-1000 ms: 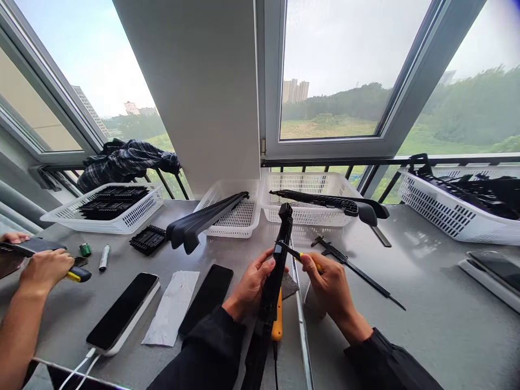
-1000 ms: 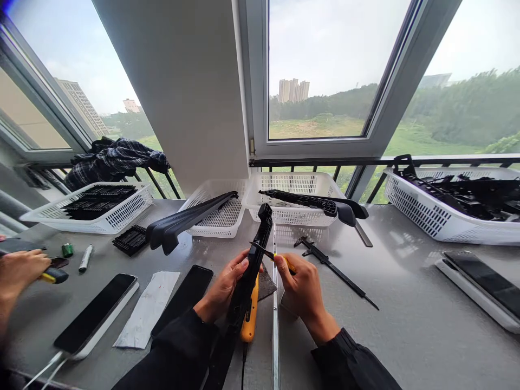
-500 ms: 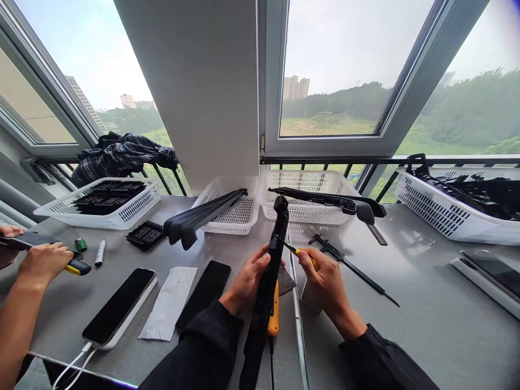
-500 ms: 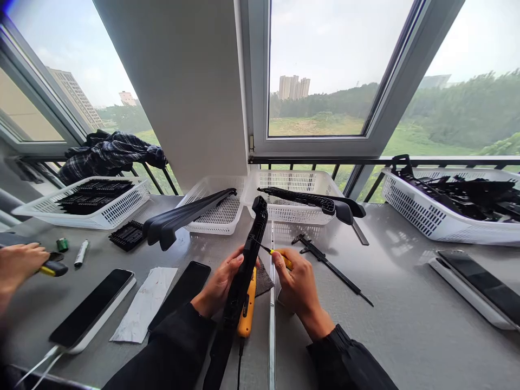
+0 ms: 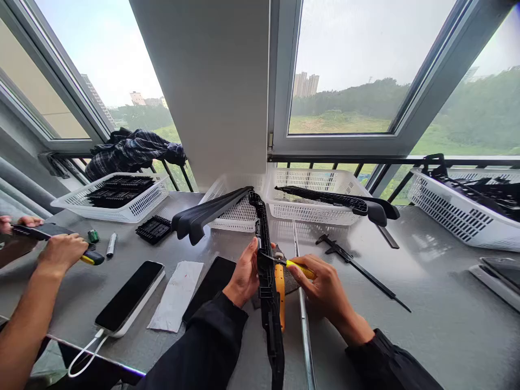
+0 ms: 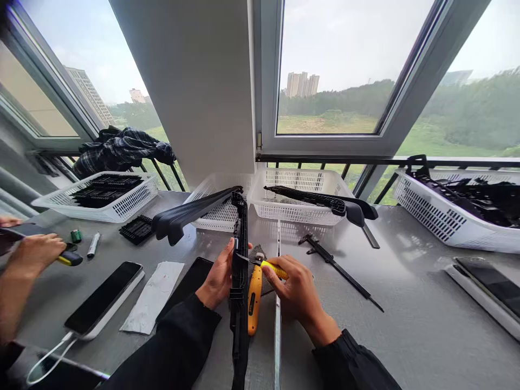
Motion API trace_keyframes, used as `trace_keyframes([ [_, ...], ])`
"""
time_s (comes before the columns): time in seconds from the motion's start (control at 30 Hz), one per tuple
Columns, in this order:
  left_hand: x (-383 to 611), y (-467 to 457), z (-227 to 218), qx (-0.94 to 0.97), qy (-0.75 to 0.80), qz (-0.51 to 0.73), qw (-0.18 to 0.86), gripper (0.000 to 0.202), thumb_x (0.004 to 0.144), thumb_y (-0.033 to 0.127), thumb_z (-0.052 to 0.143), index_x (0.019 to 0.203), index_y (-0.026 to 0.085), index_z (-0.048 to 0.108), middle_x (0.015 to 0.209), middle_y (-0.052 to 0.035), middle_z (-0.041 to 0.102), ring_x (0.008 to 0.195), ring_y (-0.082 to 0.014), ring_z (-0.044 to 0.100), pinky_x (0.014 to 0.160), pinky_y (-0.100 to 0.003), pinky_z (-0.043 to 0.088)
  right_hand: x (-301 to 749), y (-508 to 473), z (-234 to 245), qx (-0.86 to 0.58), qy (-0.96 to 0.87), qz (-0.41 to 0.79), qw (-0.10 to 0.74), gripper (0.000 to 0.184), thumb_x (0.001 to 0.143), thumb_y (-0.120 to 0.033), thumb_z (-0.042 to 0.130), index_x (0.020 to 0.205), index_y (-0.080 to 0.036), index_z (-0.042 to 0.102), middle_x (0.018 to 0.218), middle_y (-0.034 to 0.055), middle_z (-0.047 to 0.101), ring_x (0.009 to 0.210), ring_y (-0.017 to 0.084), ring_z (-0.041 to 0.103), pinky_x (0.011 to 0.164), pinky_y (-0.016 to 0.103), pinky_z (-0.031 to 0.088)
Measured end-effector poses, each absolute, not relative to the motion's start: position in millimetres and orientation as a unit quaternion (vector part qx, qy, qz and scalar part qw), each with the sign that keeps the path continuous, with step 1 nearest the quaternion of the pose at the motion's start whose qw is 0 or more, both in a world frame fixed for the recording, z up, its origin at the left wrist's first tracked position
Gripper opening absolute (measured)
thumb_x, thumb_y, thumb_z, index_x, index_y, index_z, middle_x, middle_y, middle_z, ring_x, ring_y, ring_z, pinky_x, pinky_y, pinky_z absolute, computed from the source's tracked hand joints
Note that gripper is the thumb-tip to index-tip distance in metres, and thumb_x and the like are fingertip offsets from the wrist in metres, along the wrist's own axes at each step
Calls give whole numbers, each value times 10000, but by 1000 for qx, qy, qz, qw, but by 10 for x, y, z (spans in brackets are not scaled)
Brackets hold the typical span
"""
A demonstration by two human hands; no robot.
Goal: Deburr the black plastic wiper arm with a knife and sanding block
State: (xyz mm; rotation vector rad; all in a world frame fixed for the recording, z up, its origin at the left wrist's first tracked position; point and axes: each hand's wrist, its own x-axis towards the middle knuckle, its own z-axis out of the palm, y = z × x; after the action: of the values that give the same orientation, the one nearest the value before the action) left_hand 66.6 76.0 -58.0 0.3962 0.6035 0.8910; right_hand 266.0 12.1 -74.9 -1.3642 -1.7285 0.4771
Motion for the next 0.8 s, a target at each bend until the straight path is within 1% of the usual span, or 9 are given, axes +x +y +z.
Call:
trace_keyframes([
  [0.07, 676, 754, -575, 211, 300, 425, 828, 462, 978, 536, 771, 998, 75, 771, 627, -25, 679, 402, -79, 495, 359, -180, 328, 2664, 122, -750, -551, -690, 186, 431, 407, 1099, -560, 566, 1026, -236, 801, 983, 66, 805, 904, 234, 741, 816, 328, 525],
  [0.1, 682, 751, -572, 224, 302, 426, 823, 456, 972, 537, 776, 1007, 82, 770, 650, -24, 686, 399, -69, 475, 344, -174, 295, 2666, 123, -747, -552, -689, 182, 432, 411, 1100, -565, 564, 1026, -238, 802, 988, 65, 806, 908, 234, 743, 815, 326, 525],
  [0.17, 696, 743, -568, 240, 293, 426, 822, 442, 956, 539, 789, 1073, 114, 774, 731, -26, 712, 431, -76, 500, 333, -173, 272, 2665, 125, -742, -552, -688, 178, 436, 423, 1101, -576, 558, 1024, -241, 806, 986, 61, 807, 906, 232, 745, 812, 323, 524],
  [0.23, 716, 725, -574, 249, 279, 432, 821, 467, 935, 552, 807, 1163, 146, 774, 804, -31, 729, 507, -103, 571, 366, -180, 338, 2665, 129, -741, -558, -680, 176, 442, 440, 1099, -592, 554, 1021, -241, 807, 975, 57, 806, 900, 232, 743, 815, 323, 523],
  [0.33, 751, 677, -604, 263, 283, 436, 813, 570, 887, 603, 835, 1206, 133, 782, 803, -33, 713, 606, -140, 617, 516, -228, 494, 2675, 145, -752, -576, -661, 176, 448, 480, 1091, -627, 547, 1003, -233, 807, 962, 58, 806, 883, 237, 737, 811, 331, 517],
  [0.4, 768, 642, -632, 288, 300, 439, 797, 593, 867, 606, 842, 1197, 116, 793, 790, -29, 695, 629, -141, 600, 574, -241, 507, 2688, 161, -763, -587, -650, 179, 448, 503, 1085, -647, 541, 998, -230, 808, 958, 59, 809, 869, 241, 735, 802, 335, 513],
  [0.53, 765, 617, -682, 344, 332, 454, 752, 507, 863, 501, 839, 1179, 107, 805, 854, -50, 720, 667, -133, 585, 586, -224, 453, 2704, 179, -762, -598, -639, 185, 447, 536, 1069, -682, 540, 996, -228, 813, 960, 66, 818, 863, 253, 740, 790, 339, 512],
  [0.63, 742, 652, -713, 334, 335, 447, 759, 462, 870, 491, 823, 1129, 109, 801, 768, -34, 698, 604, -128, 564, 566, -236, 421, 2704, 175, -745, -602, -638, 188, 442, 550, 1064, -694, 537, 986, -228, 818, 943, 69, 821, 843, 256, 740, 768, 336, 505],
  [0.8, 719, 726, -754, 300, 327, 418, 793, 461, 912, 563, 730, 973, 108, 772, 556, 34, 527, 448, -100, 419, 459, -238, 299, 2710, 166, -735, -606, -636, 197, 435, 540, 1058, -685, 547, 974, -229, 823, 927, 71, 832, 817, 259, 745, 741, 332, 495],
])
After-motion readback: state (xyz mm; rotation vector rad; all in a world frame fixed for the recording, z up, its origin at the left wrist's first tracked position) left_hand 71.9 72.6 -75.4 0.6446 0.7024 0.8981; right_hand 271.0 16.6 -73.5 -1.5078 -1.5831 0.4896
